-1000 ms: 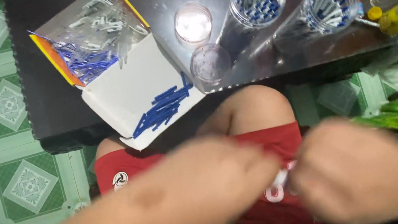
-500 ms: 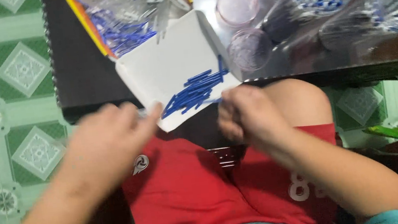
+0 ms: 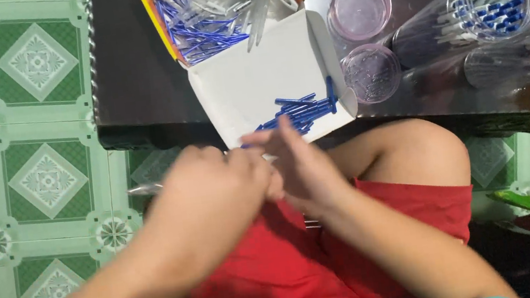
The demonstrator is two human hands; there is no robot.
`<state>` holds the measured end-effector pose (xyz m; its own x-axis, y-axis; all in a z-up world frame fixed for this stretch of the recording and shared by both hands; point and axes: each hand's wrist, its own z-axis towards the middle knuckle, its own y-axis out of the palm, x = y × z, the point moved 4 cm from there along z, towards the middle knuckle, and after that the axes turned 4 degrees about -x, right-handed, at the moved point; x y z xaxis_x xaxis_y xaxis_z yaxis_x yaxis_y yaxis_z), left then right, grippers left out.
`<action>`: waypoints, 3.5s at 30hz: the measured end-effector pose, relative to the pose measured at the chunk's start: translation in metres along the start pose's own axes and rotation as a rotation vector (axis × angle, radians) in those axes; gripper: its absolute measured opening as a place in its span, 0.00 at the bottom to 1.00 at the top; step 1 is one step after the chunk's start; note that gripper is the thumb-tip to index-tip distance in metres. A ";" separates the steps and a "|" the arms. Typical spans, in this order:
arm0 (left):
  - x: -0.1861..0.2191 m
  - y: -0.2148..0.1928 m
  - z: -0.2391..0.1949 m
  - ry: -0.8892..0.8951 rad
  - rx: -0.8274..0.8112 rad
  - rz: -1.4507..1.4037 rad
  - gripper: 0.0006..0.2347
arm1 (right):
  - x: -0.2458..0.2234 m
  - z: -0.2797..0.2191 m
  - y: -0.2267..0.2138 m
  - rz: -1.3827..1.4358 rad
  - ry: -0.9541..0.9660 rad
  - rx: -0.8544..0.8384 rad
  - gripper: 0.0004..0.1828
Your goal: The person sits cross-legged and assembles blue pens by hand. They pick up blue barrels and white caps from a box, fit the caps onto the barrels, and place the completed pens into clear plastic containers on the table.
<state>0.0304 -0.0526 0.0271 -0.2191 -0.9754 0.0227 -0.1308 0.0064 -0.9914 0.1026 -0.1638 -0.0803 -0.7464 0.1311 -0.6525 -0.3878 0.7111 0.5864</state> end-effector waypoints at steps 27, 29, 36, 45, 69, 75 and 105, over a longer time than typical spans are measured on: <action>-0.051 -0.043 -0.029 -0.059 -0.098 0.321 0.04 | 0.013 0.002 0.016 0.231 -0.020 -0.120 0.14; -0.052 -0.038 -0.028 -0.048 -0.085 0.266 0.06 | 0.014 0.001 0.008 0.282 -0.042 -0.127 0.11; -0.059 -0.030 -0.021 -0.092 -0.091 0.203 0.09 | 0.002 0.006 -0.005 0.203 -0.102 -0.057 0.09; -0.045 0.018 0.003 -0.248 -0.115 -1.081 0.14 | -0.115 -0.010 0.057 -1.157 -0.429 -0.089 0.12; -0.005 -0.003 0.015 -0.136 0.055 0.374 0.17 | 0.006 0.033 0.038 0.106 0.091 -0.053 0.30; 0.051 0.012 0.039 -0.249 -0.386 0.420 0.08 | -0.001 -0.013 0.002 -0.038 0.143 -0.004 0.14; -0.095 0.031 0.165 -0.005 0.352 0.273 0.16 | -0.226 -0.122 -0.107 -1.625 -1.089 0.490 0.13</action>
<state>0.2065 0.0041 -0.0271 -0.1947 -0.9495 -0.2459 0.2687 0.1894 -0.9444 0.2468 -0.3536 0.0629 0.7255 -0.5528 -0.4098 0.0581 0.6426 -0.7640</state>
